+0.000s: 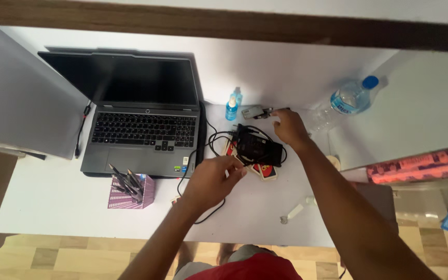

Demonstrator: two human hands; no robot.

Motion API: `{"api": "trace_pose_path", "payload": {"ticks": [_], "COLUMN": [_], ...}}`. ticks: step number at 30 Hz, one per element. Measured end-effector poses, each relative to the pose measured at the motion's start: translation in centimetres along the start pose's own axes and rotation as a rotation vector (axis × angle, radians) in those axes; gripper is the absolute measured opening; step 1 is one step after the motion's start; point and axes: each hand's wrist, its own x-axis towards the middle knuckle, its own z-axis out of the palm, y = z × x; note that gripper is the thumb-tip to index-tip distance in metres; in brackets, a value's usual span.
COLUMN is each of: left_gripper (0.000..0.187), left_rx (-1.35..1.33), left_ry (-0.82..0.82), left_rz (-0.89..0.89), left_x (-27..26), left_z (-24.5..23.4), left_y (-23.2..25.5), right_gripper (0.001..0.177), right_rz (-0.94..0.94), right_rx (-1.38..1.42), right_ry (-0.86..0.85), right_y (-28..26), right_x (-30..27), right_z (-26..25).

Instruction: The person organizes a cluttered desk by picking up a yellow folder and placing it on a shelf, then arranging several notebooks and books on the shelf. They also organize pens and pencils into a holder, tidy up cables and a power adapter, and move a water bottle to a nearby cabinet.

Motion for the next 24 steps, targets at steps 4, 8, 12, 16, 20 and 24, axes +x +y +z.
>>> {"api": "trace_pose_path", "payload": {"ticks": [4, 8, 12, 16, 20, 24], "left_gripper": [0.022, 0.022, 0.023, 0.023, 0.023, 0.023], "left_rx": [0.026, 0.067, 0.096, 0.106, 0.079, 0.067], "left_ry": [0.036, 0.013, -0.003, -0.008, -0.009, -0.019], "left_rz": [-0.028, -0.097, -0.131, -0.150, -0.148, -0.171], "left_x": [-0.5, -0.9, -1.5, -2.0, -2.3, -2.9], "left_z": [0.8, 1.2, 1.6, 1.9, 2.2, 2.4], "left_y": [0.0, -0.4, -1.0, -1.1, -1.0, -0.9], "right_gripper": [0.043, 0.049, 0.040, 0.028, 0.028, 0.028], "right_rz": [0.084, -0.102, -0.094, 0.112, 0.204, 0.198], "right_rx": [-0.071, -0.142, -0.156, -0.144, -0.004, 0.090], "right_ry": [-0.146, -0.102, -0.116, -0.247, -0.290, -0.284], "right_y": [1.5, 1.5, 0.2, -0.9, -0.7, 0.1], "right_x": [2.5, 2.9, 2.7, 1.8, -0.2, -1.2], "right_z": [1.4, 1.6, 1.3, 0.8, 0.5, 0.6]}}
